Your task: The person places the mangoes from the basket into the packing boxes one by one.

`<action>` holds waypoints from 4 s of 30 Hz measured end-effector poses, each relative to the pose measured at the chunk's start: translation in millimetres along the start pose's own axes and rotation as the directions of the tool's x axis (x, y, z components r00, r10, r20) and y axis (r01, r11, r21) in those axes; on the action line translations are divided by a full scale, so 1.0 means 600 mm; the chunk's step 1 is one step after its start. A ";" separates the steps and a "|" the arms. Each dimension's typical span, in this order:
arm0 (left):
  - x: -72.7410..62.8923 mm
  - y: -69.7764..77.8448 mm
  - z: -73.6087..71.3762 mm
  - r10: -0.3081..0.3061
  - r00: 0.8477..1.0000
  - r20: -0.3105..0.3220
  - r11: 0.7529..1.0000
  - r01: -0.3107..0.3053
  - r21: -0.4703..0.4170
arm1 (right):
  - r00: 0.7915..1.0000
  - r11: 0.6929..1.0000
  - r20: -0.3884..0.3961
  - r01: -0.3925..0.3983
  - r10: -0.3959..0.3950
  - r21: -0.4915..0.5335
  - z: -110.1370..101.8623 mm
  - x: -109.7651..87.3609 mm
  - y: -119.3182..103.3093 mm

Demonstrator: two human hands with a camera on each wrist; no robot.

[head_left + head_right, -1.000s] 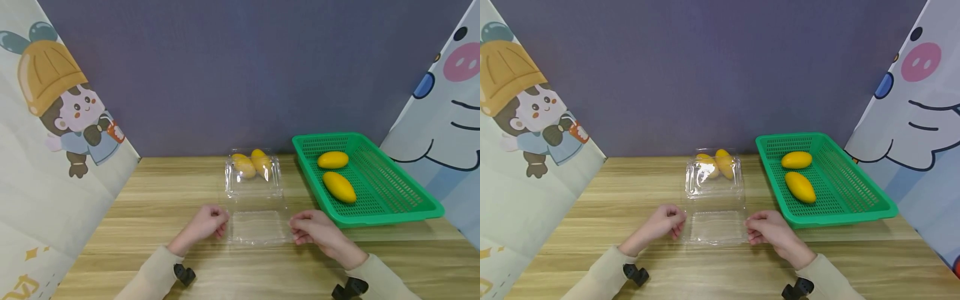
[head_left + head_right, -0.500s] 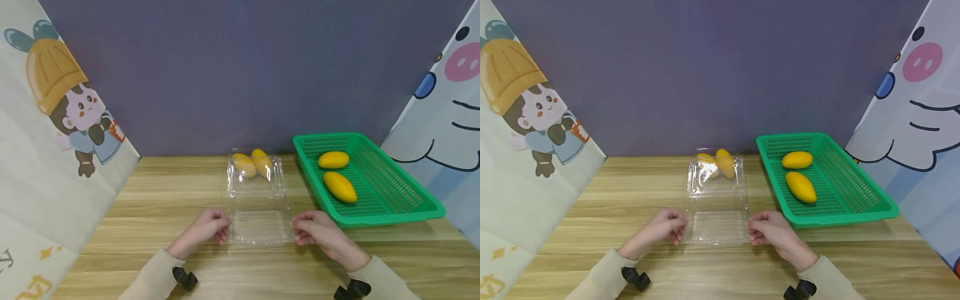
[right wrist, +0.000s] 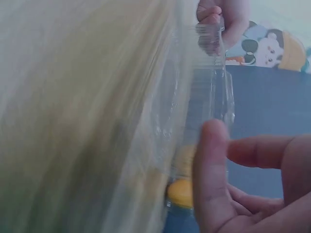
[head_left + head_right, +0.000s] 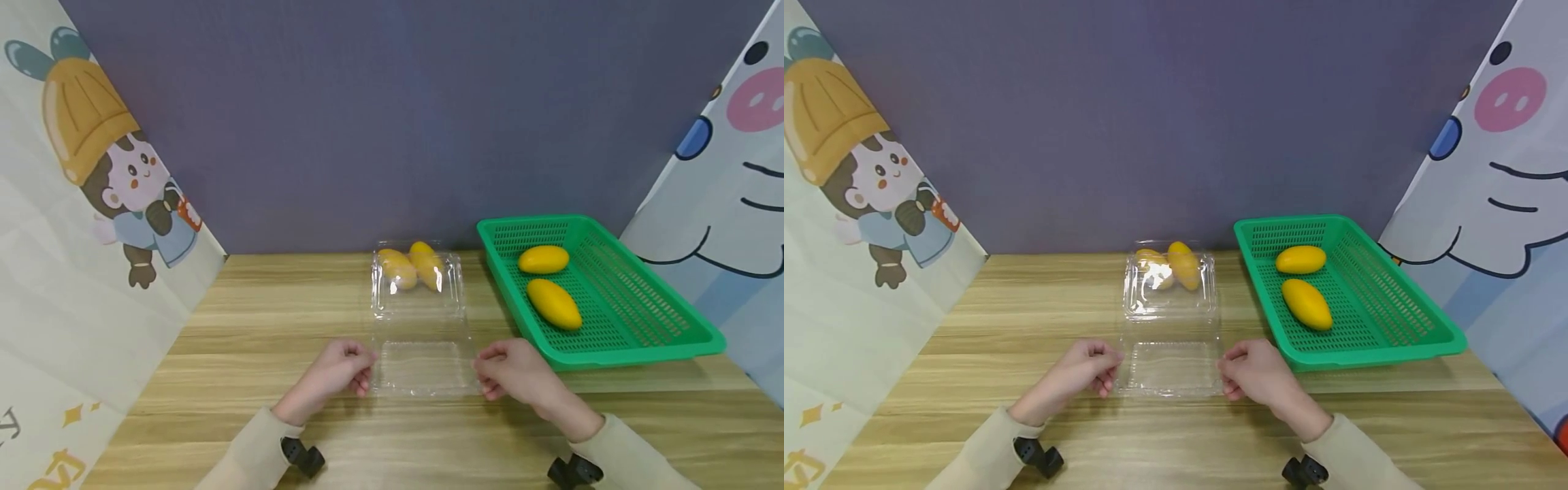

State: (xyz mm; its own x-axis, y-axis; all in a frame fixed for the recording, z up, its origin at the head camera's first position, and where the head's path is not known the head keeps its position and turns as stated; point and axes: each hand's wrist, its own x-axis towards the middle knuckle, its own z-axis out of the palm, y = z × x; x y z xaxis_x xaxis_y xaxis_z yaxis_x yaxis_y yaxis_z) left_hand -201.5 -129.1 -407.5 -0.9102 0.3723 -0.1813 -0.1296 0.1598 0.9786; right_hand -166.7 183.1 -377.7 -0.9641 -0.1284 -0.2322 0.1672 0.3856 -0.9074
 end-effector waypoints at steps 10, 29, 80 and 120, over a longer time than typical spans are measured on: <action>-0.001 -0.001 0.004 -0.016 1.000 -0.008 1.000 0.015 -0.018 | 0.996 0.923 -0.016 0.080 -0.093 -0.375 -0.011 -0.024 -0.049; -0.008 0.001 0.011 -0.030 0.999 -0.019 0.998 0.029 -0.052 | 0.896 0.638 -0.053 0.272 -0.442 -0.721 -0.088 -0.016 -0.163; -0.009 -0.009 0.019 -0.012 0.999 -0.039 0.993 0.007 -0.117 | 0.975 0.749 -0.053 0.129 -0.214 -0.649 -0.303 0.170 -0.107; -0.007 -0.013 0.019 0.004 1.000 -0.029 0.992 -0.008 -0.126 | 0.959 0.856 0.239 -0.008 0.153 -0.517 -0.327 0.172 -0.011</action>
State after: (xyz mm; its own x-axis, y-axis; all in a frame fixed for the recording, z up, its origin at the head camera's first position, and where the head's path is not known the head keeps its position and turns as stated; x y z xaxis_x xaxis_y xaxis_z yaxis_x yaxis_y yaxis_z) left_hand -192.4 -121.6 -415.4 -0.9219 0.3458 -0.1745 -0.1711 0.0407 0.9844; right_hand -307.7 346.8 -326.7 -0.8499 -0.2822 -0.4450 0.0442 0.8034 -0.5938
